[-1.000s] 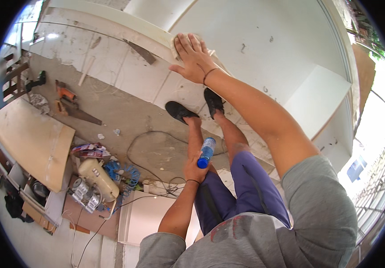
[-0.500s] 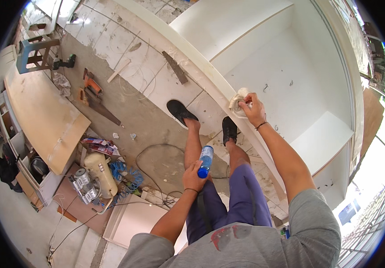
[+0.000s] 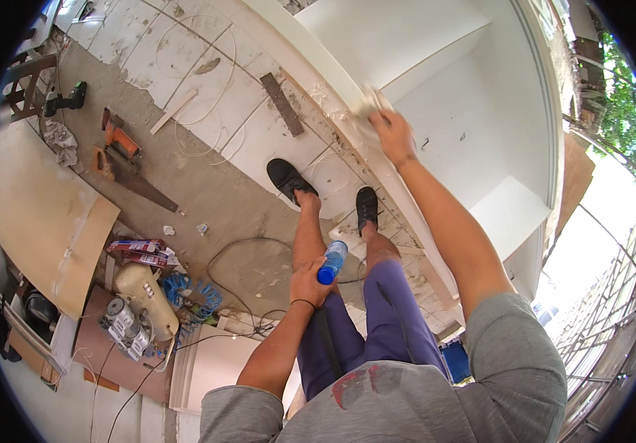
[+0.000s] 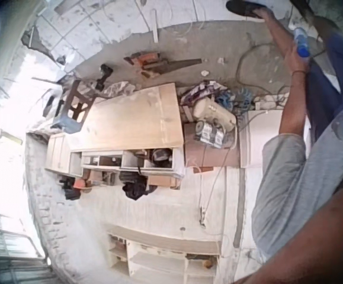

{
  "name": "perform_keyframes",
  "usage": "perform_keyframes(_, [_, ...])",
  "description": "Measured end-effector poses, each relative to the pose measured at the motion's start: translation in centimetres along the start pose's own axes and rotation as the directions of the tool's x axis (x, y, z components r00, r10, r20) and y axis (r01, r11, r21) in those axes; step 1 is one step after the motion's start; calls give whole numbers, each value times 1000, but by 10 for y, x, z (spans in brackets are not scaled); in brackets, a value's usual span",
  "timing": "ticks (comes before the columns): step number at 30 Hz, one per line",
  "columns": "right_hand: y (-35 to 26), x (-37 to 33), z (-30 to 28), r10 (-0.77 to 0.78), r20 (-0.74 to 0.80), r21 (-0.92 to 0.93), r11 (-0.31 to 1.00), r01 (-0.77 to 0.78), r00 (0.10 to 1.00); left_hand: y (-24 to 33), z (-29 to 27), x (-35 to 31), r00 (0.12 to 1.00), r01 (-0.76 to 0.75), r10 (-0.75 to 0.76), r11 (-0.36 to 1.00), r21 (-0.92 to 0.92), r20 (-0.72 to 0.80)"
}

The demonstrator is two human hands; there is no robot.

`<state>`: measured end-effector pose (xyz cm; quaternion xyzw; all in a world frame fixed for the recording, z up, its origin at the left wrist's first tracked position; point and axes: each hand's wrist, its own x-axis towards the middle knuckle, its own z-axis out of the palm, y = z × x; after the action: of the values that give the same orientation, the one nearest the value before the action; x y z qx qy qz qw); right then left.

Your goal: The person wipes a white wooden frame by hand with a cloth, periodically applying liquid from a blue bottle to the cloth.

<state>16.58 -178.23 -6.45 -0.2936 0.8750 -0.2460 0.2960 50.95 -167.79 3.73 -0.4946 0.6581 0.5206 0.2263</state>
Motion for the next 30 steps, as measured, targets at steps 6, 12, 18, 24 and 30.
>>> perform_keyframes(6, [-25,38,4,57,111,35,998,-61,992,-5,-9,6,999,-47,47,999,-8,-8])
perform_keyframes(12, [-81,47,26,-286,43,-145,946,289,957,5,-7,4,1000,12,-12,1000,-17,4])
perform_keyframes(18, [39,-79,-38,-104,420,-598,716,361,901,9,5,8,997,-8,5,999,-39,-77])
perform_keyframes(24, [-27,-16,-5,-350,238,-480,769,423,906,21,9,8,998,63,-64,997,-49,-21])
perform_keyframes(30, [51,-111,-65,-75,488,-609,685,400,870,27,10,10,997,62,-62,998,4,-51])
